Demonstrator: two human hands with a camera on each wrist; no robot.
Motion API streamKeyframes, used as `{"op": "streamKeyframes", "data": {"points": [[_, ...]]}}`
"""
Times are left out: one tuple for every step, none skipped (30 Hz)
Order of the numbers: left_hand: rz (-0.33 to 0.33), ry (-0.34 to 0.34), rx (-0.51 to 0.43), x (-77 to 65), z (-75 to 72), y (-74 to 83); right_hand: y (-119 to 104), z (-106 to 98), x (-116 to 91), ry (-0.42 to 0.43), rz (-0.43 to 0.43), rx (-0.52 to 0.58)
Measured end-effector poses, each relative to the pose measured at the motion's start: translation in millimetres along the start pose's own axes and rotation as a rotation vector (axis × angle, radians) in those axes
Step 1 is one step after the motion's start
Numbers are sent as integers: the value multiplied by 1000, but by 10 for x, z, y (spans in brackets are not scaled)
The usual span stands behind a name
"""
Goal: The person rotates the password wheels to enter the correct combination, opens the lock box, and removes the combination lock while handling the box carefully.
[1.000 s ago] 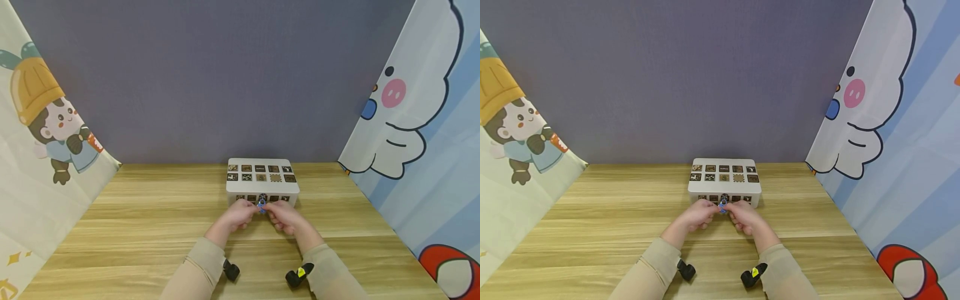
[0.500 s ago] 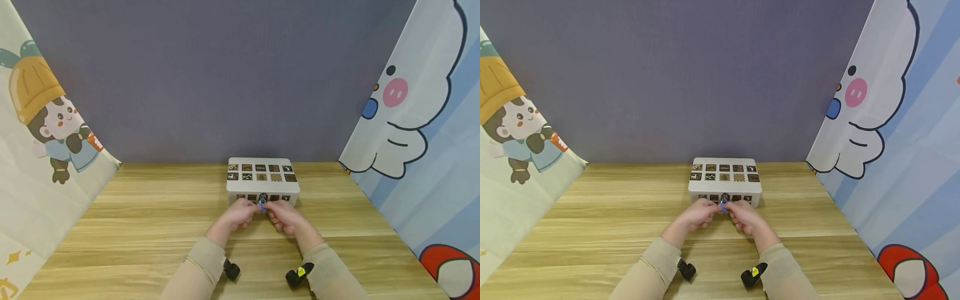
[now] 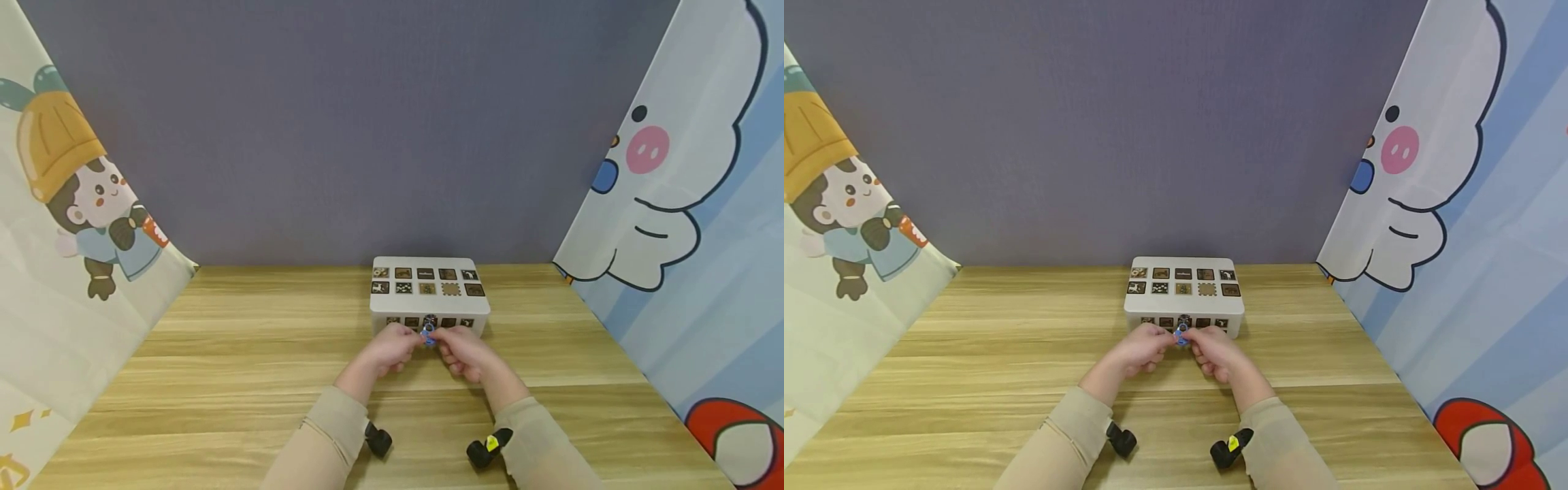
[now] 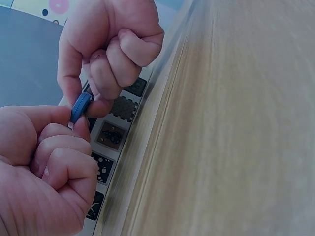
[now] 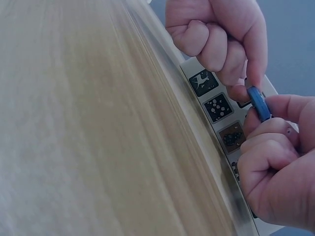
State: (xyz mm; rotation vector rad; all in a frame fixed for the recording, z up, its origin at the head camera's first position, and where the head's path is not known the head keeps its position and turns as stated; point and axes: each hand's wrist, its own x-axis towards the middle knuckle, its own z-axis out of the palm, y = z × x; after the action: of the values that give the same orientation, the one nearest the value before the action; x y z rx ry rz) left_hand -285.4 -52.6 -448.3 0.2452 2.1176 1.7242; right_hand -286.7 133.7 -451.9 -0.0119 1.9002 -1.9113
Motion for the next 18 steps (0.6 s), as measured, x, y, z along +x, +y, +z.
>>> {"op": "streamKeyframes", "data": {"points": [[-1,1,-5,0,2,2,-3,0,-3,2,1,2],[-1,2,-10,-2,3,5,-5,0,-4,5,1,4],[-2,3,-15,-3,4,9,-8,-2,-7,7,0,6],[-4,2,-19,-4,5,12,-10,-5,-10,9,1,9],[-6,3,-24,-5,6,15,-13,-8,-11,11,2,11],[-7,3,-29,-6,7,17,-16,-12,-11,12,5,17],[-10,4,-34,-6,7,19,-19,-16,-11,14,11,24],[-12,3,-35,-7,8,20,-20,-22,-11,14,15,31],[-13,2,-36,-8,8,20,-21,-28,-11,16,22,40],[-14,1,-36,-8,8,20,-24,-33,-11,18,24,39],[-14,-1,-35,-9,9,20,-27,-38,-11,19,28,43],[-11,0,-36,-7,9,17,-28,-44,-12,21,32,47],[-10,1,-34,-8,9,16,-29,-51,-12,24,37,51],[-9,0,-29,-9,9,14,-30,-58,-13,26,39,53],[-7,0,-26,-11,9,15,-31,-65,-14,29,41,52],[-5,0,-20,-13,9,12,-33,-73,-16,32,42,50],[-4,2,-16,-15,9,10,-33,-82,-19,36,47,56],[-2,4,-11,-17,8,8,-35,-90,-22,39,45,49]]}}
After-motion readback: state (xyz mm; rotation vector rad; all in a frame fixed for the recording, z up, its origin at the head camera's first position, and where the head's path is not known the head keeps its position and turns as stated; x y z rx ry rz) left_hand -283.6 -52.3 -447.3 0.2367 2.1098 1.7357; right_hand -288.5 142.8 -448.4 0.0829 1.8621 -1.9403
